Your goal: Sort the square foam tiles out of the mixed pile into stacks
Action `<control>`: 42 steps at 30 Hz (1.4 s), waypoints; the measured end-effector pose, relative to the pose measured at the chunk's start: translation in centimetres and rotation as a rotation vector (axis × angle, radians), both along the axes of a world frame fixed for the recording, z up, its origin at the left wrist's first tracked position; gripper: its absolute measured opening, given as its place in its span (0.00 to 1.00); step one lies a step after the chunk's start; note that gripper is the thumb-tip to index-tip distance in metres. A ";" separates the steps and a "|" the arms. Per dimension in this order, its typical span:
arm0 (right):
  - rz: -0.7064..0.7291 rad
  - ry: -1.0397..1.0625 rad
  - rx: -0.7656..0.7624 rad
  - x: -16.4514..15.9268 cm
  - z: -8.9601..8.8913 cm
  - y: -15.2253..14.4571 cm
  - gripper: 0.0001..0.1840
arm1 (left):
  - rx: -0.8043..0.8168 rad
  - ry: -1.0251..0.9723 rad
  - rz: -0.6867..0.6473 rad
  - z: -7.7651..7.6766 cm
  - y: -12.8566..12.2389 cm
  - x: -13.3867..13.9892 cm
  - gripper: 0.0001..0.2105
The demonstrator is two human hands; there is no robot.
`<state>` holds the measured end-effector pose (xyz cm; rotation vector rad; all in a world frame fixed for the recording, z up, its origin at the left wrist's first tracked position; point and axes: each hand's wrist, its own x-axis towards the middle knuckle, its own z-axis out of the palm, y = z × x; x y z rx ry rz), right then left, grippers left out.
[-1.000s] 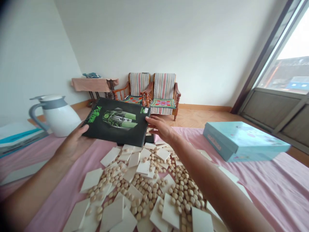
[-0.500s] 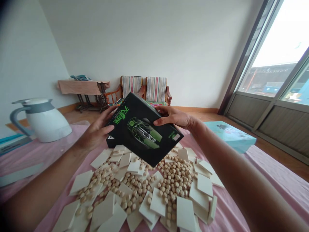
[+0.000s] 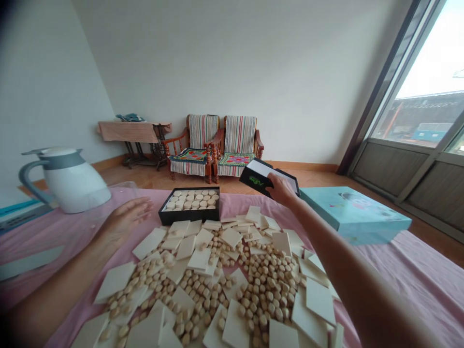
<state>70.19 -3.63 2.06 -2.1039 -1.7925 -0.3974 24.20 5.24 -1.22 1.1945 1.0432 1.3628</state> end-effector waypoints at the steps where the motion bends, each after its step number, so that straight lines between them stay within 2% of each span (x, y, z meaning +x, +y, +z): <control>1: 0.019 -0.030 -0.039 0.1 -1.1 0.4 0.09 | 0.002 -0.003 0.016 -0.4 0.2 -0.3 0.18; 4: 0.018 -0.060 -0.108 0.0 -4.2 1.3 0.08 | -0.007 0.003 0.048 -1.6 0.3 -0.6 0.18; 7: -0.003 -0.090 -0.153 -0.2 -6.5 1.9 0.08 | -0.012 0.034 0.109 -2.6 0.3 -0.4 0.18; 12: -0.046 -0.090 -0.201 0.1 -7.9 2.5 0.10 | -0.044 0.117 0.203 -4.1 0.8 0.1 0.18; 20: 0.075 -0.012 -0.311 0.7 -6.8 1.3 0.10 | -0.103 0.170 0.201 -5.5 1.6 0.4 0.18; 28: 0.206 0.040 -0.370 1.5 -6.5 -1.6 0.10 | -0.140 0.159 0.121 -5.5 2.5 0.7 0.20; 31: 0.207 0.042 -0.340 1.2 -5.6 -1.8 0.13 | -0.153 0.136 0.073 -5.4 2.5 1.0 0.19; 34: 0.202 0.119 -0.126 -1.5 -3.6 -1.2 0.18 | -0.186 0.102 0.020 -5.1 2.7 1.4 0.17; 36: 0.221 0.291 -0.012 -4.6 -2.4 -0.1 0.13 | -0.219 0.078 0.002 -5.0 3.2 1.7 0.16; 39: 0.228 0.505 -0.164 -9.8 -2.1 2.2 0.08 | -0.271 0.047 -0.008 -5.0 4.2 2.3 0.16; 42: 0.199 0.568 -0.252 -13.6 -3.5 4.9 0.10 | -0.312 0.030 -0.038 -5.2 5.4 2.6 0.17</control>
